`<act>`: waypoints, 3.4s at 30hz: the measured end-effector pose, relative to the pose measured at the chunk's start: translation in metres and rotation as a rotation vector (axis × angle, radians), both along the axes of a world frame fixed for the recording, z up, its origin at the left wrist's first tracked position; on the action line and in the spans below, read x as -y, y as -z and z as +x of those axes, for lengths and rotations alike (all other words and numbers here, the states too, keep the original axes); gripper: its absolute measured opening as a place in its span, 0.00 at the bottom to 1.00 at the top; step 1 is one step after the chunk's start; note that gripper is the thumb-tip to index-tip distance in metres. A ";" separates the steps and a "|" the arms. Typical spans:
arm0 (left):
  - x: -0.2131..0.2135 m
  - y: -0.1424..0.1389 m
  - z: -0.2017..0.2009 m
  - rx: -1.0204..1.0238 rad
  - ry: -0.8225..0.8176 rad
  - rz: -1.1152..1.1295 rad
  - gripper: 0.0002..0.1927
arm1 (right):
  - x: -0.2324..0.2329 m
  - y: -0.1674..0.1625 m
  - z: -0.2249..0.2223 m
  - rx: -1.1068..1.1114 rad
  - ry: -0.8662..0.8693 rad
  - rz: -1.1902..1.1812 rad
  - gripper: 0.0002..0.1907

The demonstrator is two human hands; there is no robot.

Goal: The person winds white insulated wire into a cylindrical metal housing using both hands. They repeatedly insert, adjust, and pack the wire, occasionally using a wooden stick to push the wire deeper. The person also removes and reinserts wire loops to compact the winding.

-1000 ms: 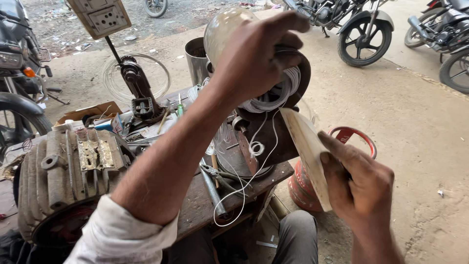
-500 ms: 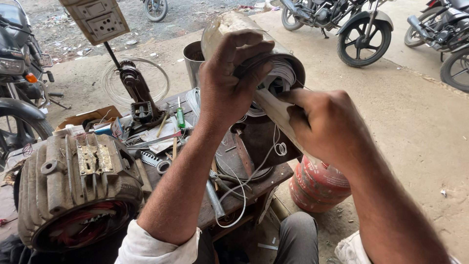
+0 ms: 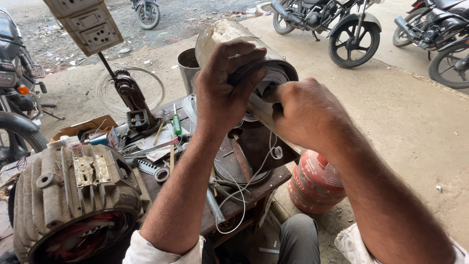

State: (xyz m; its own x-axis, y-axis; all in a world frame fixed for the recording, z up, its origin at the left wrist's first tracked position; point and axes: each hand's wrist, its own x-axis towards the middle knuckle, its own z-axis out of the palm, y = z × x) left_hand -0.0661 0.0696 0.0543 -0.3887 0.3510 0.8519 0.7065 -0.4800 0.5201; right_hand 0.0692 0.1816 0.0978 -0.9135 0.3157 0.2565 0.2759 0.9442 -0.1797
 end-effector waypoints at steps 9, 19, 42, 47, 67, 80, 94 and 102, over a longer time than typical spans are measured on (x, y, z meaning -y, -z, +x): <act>0.001 0.000 0.000 0.018 -0.011 0.002 0.18 | 0.024 -0.003 -0.017 -0.048 0.014 -0.020 0.11; 0.000 0.000 -0.001 0.061 0.035 0.012 0.17 | 0.024 0.045 -0.001 -0.704 -0.231 -0.113 0.06; 0.002 0.000 -0.008 0.007 0.054 -0.012 0.19 | 0.007 0.050 -0.004 -0.543 -0.310 -0.125 0.16; 0.012 -0.003 -0.032 0.005 0.203 -0.017 0.20 | 0.015 0.074 0.041 -0.827 -0.278 -0.071 0.07; 0.035 0.005 -0.051 0.162 0.378 -0.007 0.20 | 0.079 0.059 -0.021 -0.153 -0.030 0.083 0.37; 0.033 0.005 -0.049 0.085 0.262 0.012 0.21 | 0.080 0.057 -0.038 -0.140 -0.020 0.084 0.34; 0.041 0.007 -0.031 0.035 0.153 0.028 0.18 | 0.075 0.124 0.017 -0.839 -0.407 -0.141 0.21; 0.091 0.016 -0.011 -0.267 -0.254 -0.031 0.18 | 0.065 0.145 0.007 -1.029 -0.444 -0.188 0.20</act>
